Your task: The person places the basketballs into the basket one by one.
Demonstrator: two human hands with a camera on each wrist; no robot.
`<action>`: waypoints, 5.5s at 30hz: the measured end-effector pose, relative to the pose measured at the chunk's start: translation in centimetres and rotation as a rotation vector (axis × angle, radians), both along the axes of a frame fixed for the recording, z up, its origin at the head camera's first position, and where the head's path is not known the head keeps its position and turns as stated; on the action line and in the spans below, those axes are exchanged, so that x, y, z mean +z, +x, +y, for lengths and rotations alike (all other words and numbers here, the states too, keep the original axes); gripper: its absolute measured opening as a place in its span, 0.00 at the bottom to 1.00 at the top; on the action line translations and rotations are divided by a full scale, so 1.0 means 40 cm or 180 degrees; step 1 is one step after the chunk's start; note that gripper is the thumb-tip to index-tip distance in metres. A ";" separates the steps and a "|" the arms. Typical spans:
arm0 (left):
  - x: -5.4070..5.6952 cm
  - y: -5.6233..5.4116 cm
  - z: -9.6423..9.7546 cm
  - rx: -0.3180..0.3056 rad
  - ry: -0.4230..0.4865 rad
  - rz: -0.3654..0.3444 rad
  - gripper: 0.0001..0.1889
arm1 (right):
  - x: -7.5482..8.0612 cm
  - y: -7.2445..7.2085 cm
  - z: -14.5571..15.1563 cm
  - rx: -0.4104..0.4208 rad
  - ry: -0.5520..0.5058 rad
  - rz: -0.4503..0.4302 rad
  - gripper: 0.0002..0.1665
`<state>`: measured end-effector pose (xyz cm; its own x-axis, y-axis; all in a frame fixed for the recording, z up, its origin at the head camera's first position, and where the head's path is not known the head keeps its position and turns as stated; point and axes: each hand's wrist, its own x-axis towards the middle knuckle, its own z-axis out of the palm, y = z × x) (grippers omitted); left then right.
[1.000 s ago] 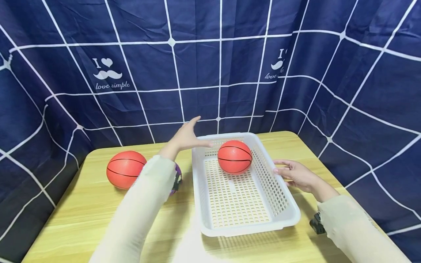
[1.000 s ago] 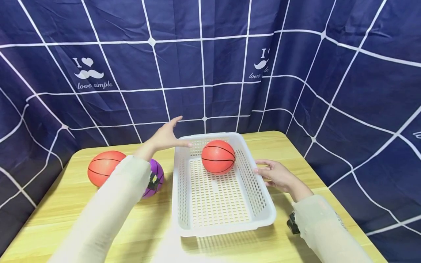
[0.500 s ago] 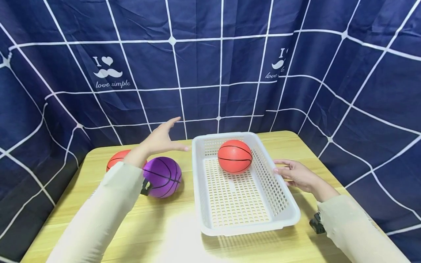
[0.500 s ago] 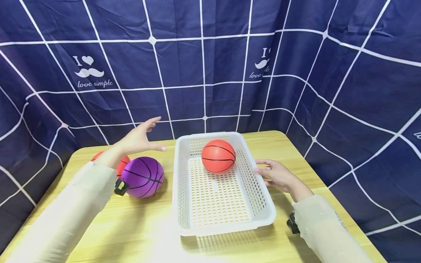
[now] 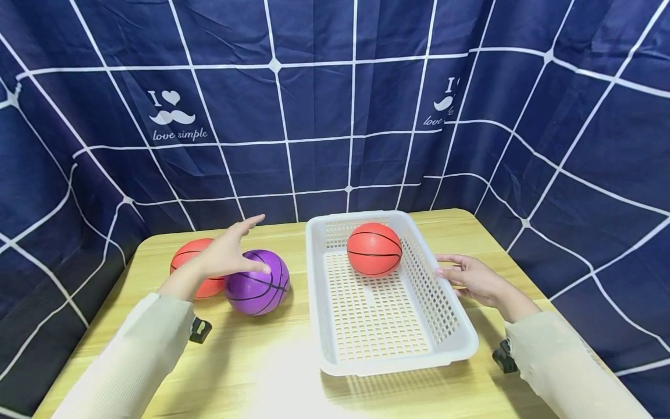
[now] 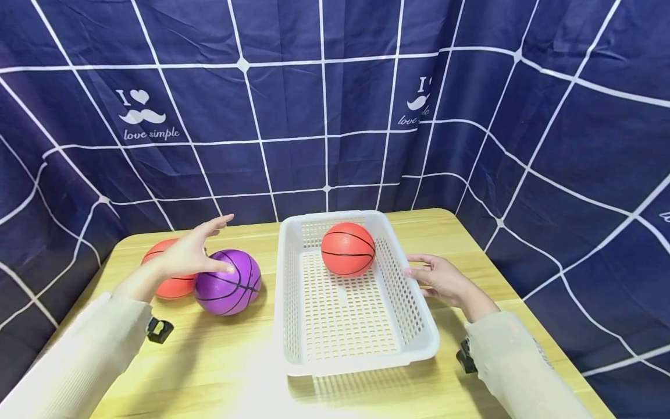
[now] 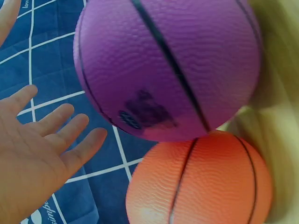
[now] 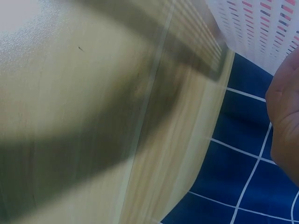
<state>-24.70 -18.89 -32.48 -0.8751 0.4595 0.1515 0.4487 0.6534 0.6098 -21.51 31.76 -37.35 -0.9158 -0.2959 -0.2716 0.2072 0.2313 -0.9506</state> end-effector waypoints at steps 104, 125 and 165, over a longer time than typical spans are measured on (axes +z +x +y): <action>-0.007 0.048 0.503 -0.1318 0.0058 -0.0005 0.49 | -0.006 0.003 0.001 0.0024 -0.0201 -0.0028 0.35; -0.078 0.081 0.552 -0.1221 -0.0679 -0.0312 0.51 | -0.011 -0.002 0.005 0.0030 -0.0151 0.0022 0.35; -0.094 0.080 0.559 -0.1420 -0.0574 -0.0235 0.54 | -0.018 -0.002 0.011 0.0011 -0.0325 -0.0061 0.33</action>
<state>-21.48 3.47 -36.24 -0.5923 0.8055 -0.0201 0.6687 0.5054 0.5454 -21.60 32.22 -38.08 -0.9097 -0.3260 -0.2574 0.2250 0.1342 -0.9651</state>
